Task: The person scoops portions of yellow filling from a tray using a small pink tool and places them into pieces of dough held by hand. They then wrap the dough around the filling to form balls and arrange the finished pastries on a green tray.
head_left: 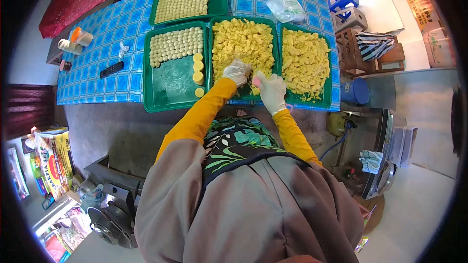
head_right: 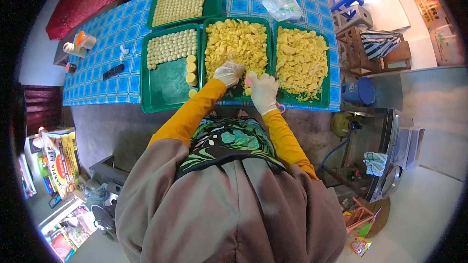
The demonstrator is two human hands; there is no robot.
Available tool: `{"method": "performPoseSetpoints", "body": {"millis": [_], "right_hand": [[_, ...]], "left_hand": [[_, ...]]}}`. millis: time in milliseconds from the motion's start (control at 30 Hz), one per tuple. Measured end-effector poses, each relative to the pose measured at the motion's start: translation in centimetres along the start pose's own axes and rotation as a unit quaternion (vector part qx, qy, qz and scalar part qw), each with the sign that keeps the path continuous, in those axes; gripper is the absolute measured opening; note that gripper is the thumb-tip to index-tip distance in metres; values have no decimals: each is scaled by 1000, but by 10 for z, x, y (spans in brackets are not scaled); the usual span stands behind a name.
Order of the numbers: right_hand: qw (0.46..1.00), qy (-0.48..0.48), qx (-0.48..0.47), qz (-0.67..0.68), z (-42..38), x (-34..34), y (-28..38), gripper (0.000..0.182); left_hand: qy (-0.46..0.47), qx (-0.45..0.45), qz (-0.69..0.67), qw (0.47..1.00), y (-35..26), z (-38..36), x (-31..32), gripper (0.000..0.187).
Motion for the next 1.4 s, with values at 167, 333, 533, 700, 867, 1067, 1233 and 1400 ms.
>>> {"method": "performPoseSetpoints", "body": {"millis": [167, 333, 533, 700, 867, 1067, 1233, 1400], "right_hand": [[984, -111, -2, 142, 23, 12, 2, 26], [859, 55, 172, 479, 54, 30, 19, 12], [924, 16, 155, 348, 63, 70, 21, 17], [946, -111, 108, 283, 60, 76, 23, 15], [750, -23, 302, 588, 55, 30, 23, 22], [970, -32, 5, 241, 58, 34, 50, 40], [939, -15, 129, 320, 64, 95, 19, 41], [905, -54, -13, 422, 48, 22, 81, 31]], "left_hand": [[-9, -96, -85, 992, 14, -32, -12, 50], [-69, -140, -116, 981, 5, -41, -12, 45], [-97, -86, -107, 986, 8, -51, 3, 43], [-123, -27, -73, 989, 7, -48, 4, 44], [-87, -119, -152, 977, 15, -38, -34, 46], [-18, -212, -280, 936, 36, -3, -80, 68], [-38, -174, -245, 953, 45, 12, -95, 64], [-6, -150, -354, 923, 60, 15, -107, 58]]}}
Point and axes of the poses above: each hand's wrist, its own z-axis towards the middle knuckle, its own x-axis out of the palm, y = z × x, the point moved 3 cm from there along z, towards the middle knuckle, and after that the axes turned 4 degrees about -x, right-handed, at the moved point
